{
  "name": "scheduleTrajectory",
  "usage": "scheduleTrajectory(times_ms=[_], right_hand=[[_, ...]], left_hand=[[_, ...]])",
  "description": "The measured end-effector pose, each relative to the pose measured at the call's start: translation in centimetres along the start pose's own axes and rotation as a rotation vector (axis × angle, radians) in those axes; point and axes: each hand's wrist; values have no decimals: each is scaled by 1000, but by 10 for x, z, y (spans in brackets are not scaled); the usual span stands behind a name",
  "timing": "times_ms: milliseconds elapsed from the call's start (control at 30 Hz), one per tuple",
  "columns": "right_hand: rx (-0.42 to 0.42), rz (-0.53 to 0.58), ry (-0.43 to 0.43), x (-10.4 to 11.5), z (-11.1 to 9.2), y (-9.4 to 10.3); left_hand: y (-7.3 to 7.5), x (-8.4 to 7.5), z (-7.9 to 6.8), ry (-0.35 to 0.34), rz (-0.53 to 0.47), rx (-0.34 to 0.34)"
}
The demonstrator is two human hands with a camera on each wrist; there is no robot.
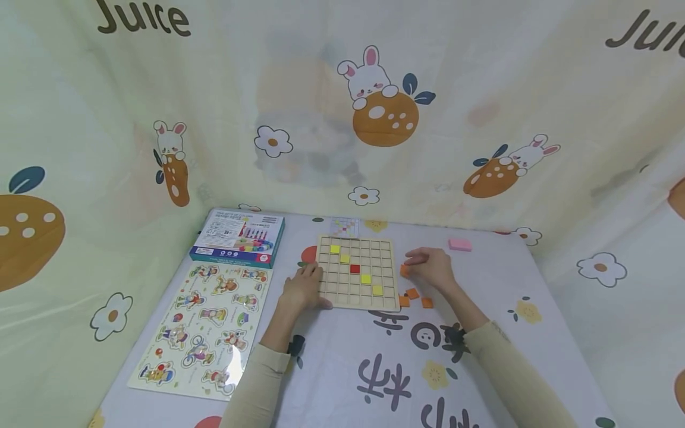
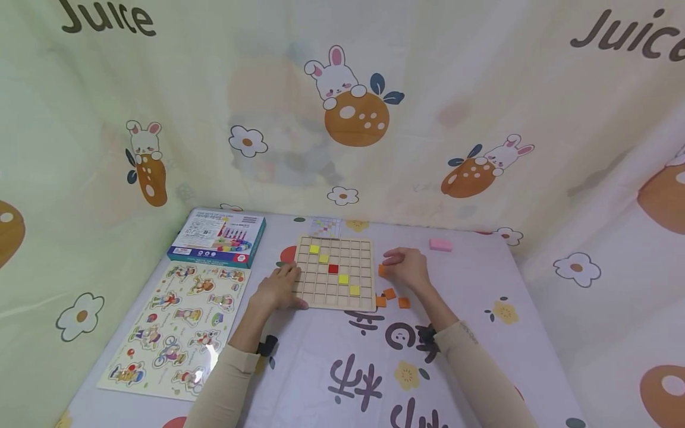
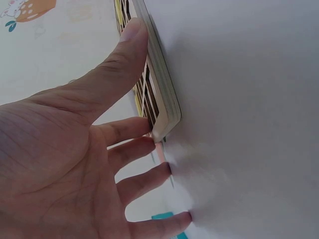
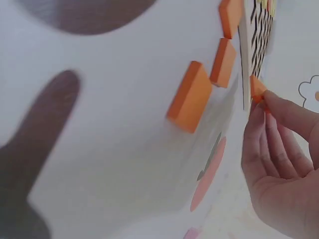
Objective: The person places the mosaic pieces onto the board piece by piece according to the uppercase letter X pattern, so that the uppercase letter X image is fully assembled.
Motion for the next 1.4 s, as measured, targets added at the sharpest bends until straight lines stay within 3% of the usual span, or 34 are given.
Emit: scheduleTrajectory(times_ms=[200, 467, 767, 933, 1167, 1400], right_hand=[[32, 102, -18, 10, 12, -5], [56, 158, -161, 17, 34, -15], [51, 305, -175, 23, 54, -27], [44, 293, -181, 24, 60, -36], [37, 181, -162, 24, 67, -46], [51, 53, -58, 26, 71, -56]], left_hand=[[0, 1, -1, 0, -10, 3], [-2, 1, -1, 2, -8, -1], [0, -1, -1, 12, -16, -8], [-2, 0, 2, 6, -10, -4], [-4, 1, 4, -3, 2, 5], [-2, 3, 4, 10, 5, 1]])
Point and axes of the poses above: each hand's wrist, its own z-axis towards the middle knuckle, its own y-axis out of the back of the hand, x = y × z, and after that the axes turned 6 degrees about z, right-handed
